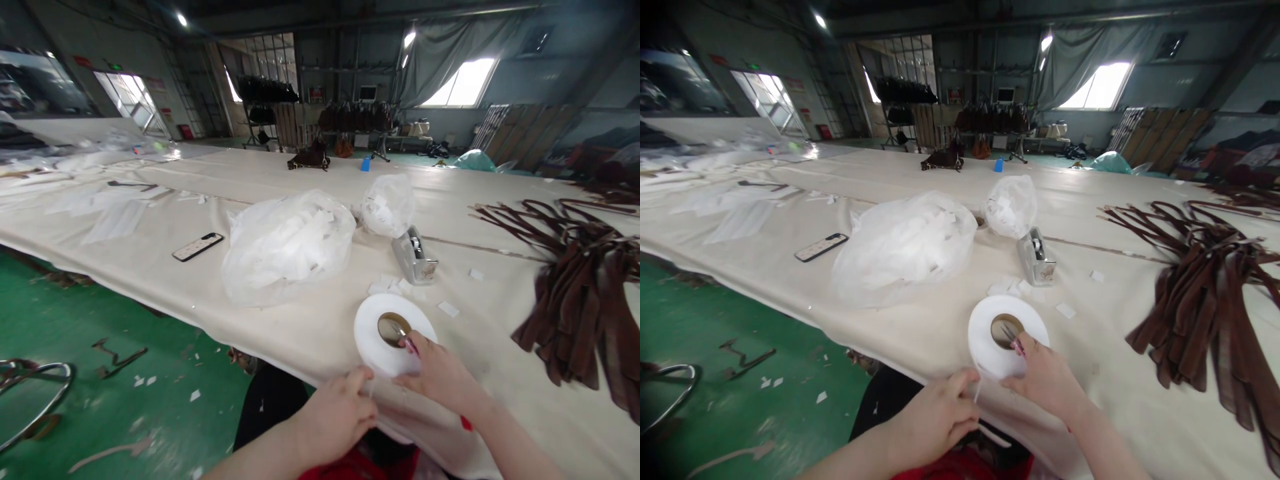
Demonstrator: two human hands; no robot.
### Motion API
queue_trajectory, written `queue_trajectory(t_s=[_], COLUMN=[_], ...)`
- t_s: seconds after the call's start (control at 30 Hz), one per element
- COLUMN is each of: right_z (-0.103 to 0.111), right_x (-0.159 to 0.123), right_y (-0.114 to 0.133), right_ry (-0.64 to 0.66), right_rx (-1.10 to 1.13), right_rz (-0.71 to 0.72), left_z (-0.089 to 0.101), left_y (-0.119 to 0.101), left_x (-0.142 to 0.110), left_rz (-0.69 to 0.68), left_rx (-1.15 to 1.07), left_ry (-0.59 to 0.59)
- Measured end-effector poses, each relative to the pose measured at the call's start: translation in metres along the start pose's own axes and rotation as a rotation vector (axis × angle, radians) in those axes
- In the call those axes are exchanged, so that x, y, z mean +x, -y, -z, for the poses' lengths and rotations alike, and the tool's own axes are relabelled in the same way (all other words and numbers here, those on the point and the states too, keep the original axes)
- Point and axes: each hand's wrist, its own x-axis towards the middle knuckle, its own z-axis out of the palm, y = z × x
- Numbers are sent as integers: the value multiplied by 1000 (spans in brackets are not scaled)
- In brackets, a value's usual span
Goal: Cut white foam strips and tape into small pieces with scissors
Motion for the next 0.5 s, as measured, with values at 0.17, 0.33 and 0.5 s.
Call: queue_trajectory(t_s=[0.17, 0.33, 0.5], right_z=[2, 25, 55], right_x=[-4, -9, -24], right_y=[-10, -18, -22], right_ry=[42, 106, 23], right_rx=[77, 424, 130], right_rz=[84, 5, 6], left_z=[-21, -18, -17], left_y=[-11, -10, -18], left_x=[58, 73, 72], left_rz=[-46, -71, -138], left_rx=[124, 259, 339], left_ry=[-70, -86, -171])
